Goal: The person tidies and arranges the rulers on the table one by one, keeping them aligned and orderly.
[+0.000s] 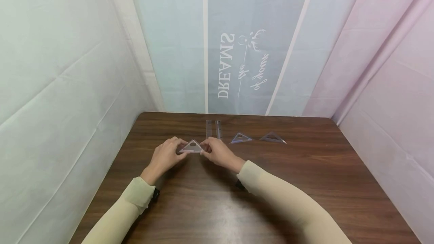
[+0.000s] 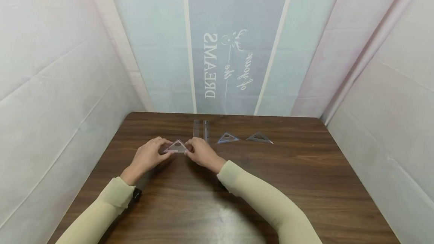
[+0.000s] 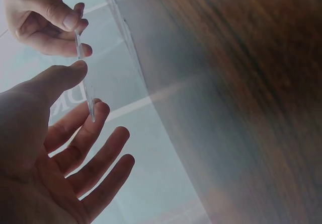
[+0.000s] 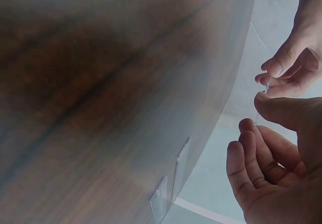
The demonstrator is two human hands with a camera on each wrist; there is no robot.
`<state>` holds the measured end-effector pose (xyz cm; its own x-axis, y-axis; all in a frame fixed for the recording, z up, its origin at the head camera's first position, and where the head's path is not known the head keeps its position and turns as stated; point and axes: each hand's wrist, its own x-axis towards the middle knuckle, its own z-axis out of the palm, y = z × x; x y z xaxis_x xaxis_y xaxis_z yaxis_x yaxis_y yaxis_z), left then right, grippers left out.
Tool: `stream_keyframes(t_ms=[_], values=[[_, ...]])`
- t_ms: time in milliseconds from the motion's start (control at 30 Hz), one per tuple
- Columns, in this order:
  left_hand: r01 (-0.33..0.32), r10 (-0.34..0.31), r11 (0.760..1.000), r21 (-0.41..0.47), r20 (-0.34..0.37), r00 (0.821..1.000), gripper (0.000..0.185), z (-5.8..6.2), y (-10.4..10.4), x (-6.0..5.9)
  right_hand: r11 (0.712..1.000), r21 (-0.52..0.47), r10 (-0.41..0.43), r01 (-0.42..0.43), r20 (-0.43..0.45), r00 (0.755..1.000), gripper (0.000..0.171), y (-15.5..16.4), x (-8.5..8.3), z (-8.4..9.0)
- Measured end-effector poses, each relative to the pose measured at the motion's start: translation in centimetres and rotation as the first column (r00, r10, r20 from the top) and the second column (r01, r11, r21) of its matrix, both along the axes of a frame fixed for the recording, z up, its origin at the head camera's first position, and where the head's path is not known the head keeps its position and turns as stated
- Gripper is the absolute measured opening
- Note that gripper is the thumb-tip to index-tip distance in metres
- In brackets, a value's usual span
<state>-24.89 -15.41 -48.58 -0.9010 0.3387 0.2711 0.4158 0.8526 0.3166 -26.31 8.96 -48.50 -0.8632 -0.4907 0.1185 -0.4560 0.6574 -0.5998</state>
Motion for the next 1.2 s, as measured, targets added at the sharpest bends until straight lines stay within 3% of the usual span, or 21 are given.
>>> stream_keyframes(t_ms=[333,1200], values=[[0.038,-0.038,0.999,0.006,0.029,0.999,0.033,0.5,0.1,1.6,0.997,-0.025,0.069,-0.069,-0.006,0.998,0.026,0.8,1.8,-0.2],[0.084,-0.083,0.995,-0.048,0.019,0.996,0.034,-0.3,-1.9,5.2,0.984,0.02,0.175,-0.175,0.011,0.985,0.034,0.2,5.8,-1.1]])
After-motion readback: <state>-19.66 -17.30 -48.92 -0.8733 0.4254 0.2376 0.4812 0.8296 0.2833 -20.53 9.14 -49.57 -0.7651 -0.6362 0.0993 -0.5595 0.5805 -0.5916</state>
